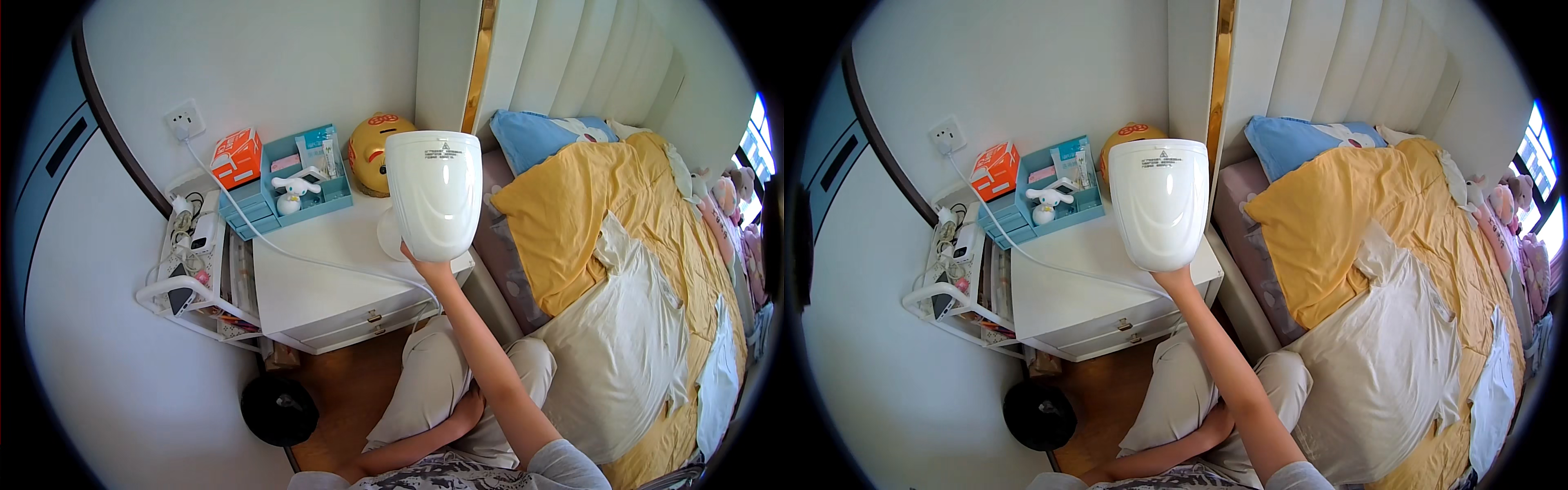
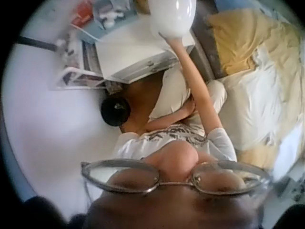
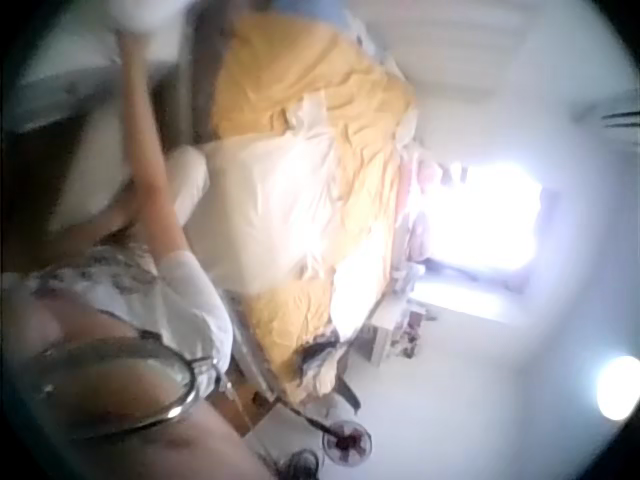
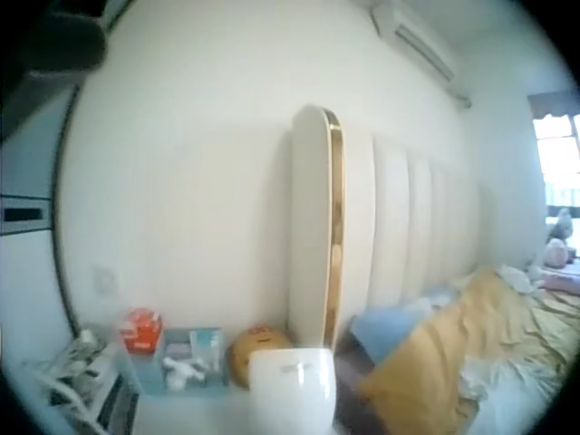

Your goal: The person lays out shirts on a bed, straightens a t-shirt, and steams it using a handheld garment steamer.

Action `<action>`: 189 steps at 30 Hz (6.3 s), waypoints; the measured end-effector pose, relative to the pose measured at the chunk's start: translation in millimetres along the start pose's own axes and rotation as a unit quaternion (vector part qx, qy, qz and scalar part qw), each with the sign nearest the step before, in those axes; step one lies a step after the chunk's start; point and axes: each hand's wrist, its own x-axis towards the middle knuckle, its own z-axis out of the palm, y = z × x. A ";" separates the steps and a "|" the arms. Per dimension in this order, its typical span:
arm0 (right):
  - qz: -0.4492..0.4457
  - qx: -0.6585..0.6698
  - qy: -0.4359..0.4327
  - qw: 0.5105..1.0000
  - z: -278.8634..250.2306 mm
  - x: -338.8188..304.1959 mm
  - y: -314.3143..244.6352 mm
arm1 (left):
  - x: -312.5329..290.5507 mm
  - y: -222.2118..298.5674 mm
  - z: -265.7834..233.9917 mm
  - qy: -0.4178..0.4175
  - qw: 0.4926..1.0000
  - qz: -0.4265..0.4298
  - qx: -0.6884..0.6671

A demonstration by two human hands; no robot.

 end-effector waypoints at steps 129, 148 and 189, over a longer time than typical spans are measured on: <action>0.151 -0.156 0.348 0.912 -406.5 -249.4 -348.4 | -25.7 250.1 -324.5 -0.255 0.345 0.514 -0.743; -0.087 -0.388 0.264 0.879 -539.4 -121.4 -427.4 | 174.3 23.6 -202.6 -0.304 0.915 0.083 0.253; 0.571 -0.030 0.254 0.780 -472.0 -89.6 -120.9 | 290.1 97.2 -118.7 -0.455 0.863 0.153 -0.159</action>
